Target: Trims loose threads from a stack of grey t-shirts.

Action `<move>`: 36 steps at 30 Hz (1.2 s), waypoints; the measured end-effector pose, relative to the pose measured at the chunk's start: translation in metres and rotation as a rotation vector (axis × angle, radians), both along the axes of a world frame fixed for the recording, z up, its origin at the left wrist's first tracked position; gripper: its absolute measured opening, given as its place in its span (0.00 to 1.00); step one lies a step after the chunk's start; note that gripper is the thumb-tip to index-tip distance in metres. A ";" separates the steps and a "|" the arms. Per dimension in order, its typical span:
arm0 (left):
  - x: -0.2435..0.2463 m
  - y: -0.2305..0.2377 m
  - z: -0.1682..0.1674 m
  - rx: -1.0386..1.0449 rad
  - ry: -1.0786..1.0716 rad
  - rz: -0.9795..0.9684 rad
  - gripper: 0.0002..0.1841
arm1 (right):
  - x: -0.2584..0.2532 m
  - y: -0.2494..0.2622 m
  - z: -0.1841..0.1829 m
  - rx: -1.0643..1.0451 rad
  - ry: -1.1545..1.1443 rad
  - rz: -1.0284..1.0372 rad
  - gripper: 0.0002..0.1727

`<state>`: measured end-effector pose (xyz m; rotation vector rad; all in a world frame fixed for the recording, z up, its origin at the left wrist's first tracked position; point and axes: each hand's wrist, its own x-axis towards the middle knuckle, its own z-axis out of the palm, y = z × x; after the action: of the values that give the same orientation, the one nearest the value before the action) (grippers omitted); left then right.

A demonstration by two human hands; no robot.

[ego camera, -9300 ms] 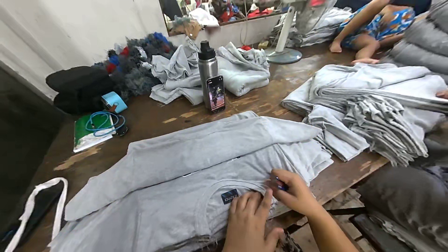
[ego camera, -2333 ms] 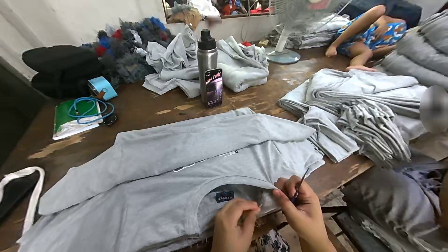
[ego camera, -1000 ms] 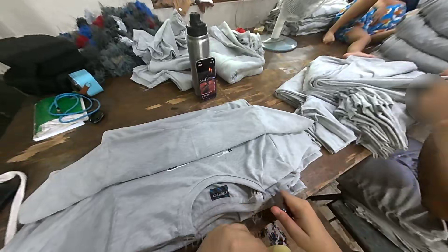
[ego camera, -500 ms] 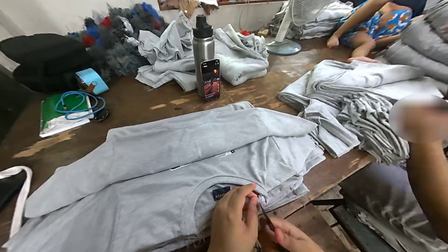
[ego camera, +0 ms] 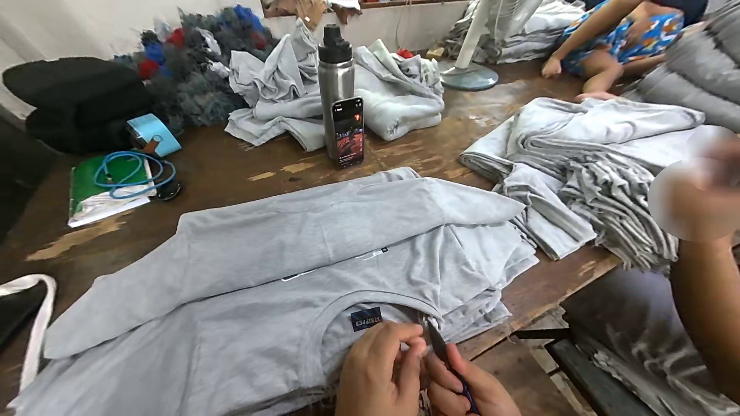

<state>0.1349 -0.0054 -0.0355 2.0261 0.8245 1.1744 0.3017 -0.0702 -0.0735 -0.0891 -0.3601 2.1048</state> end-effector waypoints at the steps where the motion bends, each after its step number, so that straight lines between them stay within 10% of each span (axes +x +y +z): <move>1: -0.009 0.001 0.005 -0.018 -0.011 -0.113 0.09 | 0.001 -0.001 0.003 0.037 -0.030 -0.060 0.21; 4: -0.039 0.002 0.019 -0.080 -0.013 -0.329 0.24 | 0.015 -0.001 0.010 0.332 -0.421 -0.382 0.18; 10: -0.068 0.005 0.008 0.074 0.455 0.312 0.30 | 0.029 0.032 0.004 0.650 -1.665 -1.139 0.22; 22: -0.084 -0.011 0.026 -0.079 0.755 0.472 0.16 | 0.025 0.044 0.016 0.943 -1.652 -1.319 0.10; 27: -0.087 -0.007 0.031 -0.104 0.752 0.454 0.09 | 0.022 0.038 0.002 1.326 -1.885 -1.044 0.06; 36: -0.099 -0.007 0.036 -0.233 0.732 0.367 0.10 | 0.022 0.041 0.011 1.335 -1.931 -0.830 0.07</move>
<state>0.0363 -0.0127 0.0004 2.1621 1.6548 0.4364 0.3237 -0.0290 -0.0624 -1.1685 -2.1583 0.0582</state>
